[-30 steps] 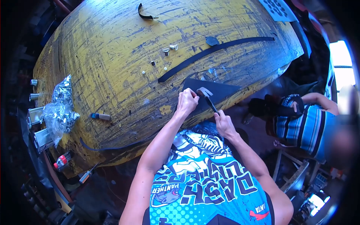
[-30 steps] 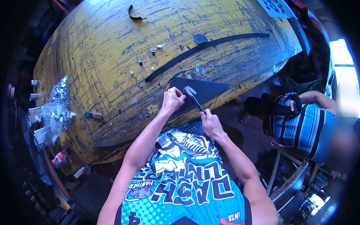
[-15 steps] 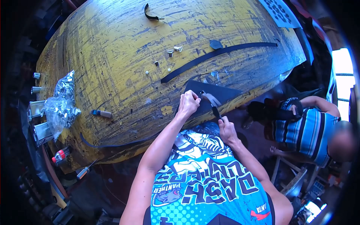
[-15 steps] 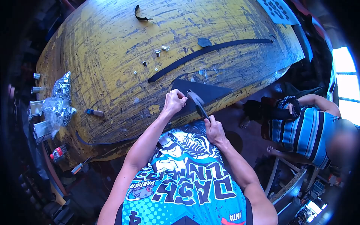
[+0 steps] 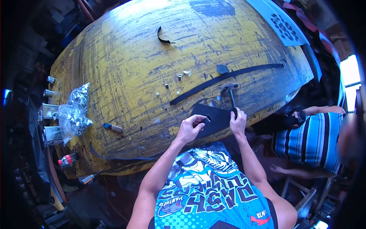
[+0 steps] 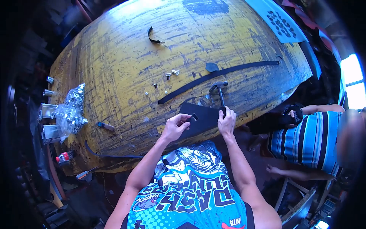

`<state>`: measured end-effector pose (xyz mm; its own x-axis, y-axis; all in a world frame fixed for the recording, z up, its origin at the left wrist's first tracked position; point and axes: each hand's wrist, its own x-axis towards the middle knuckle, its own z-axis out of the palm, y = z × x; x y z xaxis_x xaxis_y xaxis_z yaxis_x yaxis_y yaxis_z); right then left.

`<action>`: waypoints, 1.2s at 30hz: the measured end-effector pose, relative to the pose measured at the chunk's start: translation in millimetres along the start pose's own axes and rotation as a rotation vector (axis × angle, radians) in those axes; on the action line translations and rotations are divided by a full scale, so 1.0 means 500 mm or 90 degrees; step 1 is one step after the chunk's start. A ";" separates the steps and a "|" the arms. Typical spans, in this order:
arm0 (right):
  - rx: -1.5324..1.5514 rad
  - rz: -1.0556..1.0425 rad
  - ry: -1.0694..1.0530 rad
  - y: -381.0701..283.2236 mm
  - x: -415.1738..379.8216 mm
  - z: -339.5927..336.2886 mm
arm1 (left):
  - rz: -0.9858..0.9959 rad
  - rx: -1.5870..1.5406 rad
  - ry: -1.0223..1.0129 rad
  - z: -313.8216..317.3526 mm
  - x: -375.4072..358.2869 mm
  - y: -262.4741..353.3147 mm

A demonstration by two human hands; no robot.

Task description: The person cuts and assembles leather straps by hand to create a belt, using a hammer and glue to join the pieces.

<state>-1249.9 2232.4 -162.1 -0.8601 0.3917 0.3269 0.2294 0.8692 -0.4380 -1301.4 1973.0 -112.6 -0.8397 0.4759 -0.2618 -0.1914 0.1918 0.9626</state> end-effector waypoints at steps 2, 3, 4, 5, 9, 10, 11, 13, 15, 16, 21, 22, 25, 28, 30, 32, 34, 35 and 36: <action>0.077 -0.082 0.000 -0.028 0.017 -0.005 | 0.047 -0.014 0.022 0.009 -0.007 0.041; 0.209 -0.090 -0.050 -0.061 0.029 -0.022 | 0.073 -0.012 0.023 0.017 -0.004 0.056; 0.341 -0.098 -0.101 -0.095 0.038 -0.043 | 0.100 -0.009 0.024 0.025 0.001 0.071; 0.652 0.173 -0.333 -0.163 0.041 -0.098 | 0.113 -0.012 0.017 0.032 0.007 0.089; 0.656 0.242 -0.388 -0.189 0.087 -0.099 | 0.147 0.122 0.047 0.036 0.030 0.096; 0.642 0.251 -0.347 -0.178 0.112 -0.098 | 0.148 0.189 0.067 0.026 0.024 0.099; 0.631 0.261 -0.285 -0.155 0.143 -0.096 | 0.147 0.255 0.088 0.016 0.015 0.100; 0.626 0.310 -0.222 -0.060 0.217 -0.084 | 0.169 0.394 0.158 -0.031 -0.008 0.044; 0.622 0.334 -0.119 0.036 0.302 -0.083 | 0.125 0.496 0.192 -0.089 -0.060 0.007; 0.582 0.324 -0.098 0.086 0.346 -0.095 | 0.074 0.529 0.197 -0.122 -0.088 -0.003; 0.504 0.269 0.036 0.428 0.552 -0.067 | -0.028 0.606 0.249 -0.232 -0.170 -0.040; 0.450 0.269 0.039 0.487 0.591 -0.069 | 0.018 0.619 0.261 -0.231 -0.160 -0.040; 0.330 0.253 0.084 0.602 0.684 -0.080 | 0.114 0.646 0.266 -0.195 -0.093 -0.022; 0.267 0.256 0.168 0.692 0.771 -0.089 | 0.184 0.575 0.236 -0.131 0.014 -0.002; 0.288 0.274 0.223 0.754 0.830 -0.086 | 0.217 0.549 0.226 -0.087 0.081 0.013; 0.316 0.300 0.250 0.802 0.860 -0.077 | 0.240 0.549 0.211 -0.058 0.130 0.036; 0.344 0.336 0.254 0.840 0.874 -0.071 | 0.166 0.558 0.211 -0.040 0.162 0.040; 0.340 0.380 0.222 0.852 0.869 -0.066 | 0.130 0.561 0.211 -0.038 0.170 0.038; 0.297 0.401 0.194 0.897 0.867 -0.035 | 0.126 0.584 0.223 -0.041 0.169 0.033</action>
<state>-1511.7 2797.2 -202.1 -0.4584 0.8845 0.0871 0.3563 0.2726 -0.8937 -1386.1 1998.6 -117.6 -0.9446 0.3197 0.0739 0.3097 0.7945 0.5224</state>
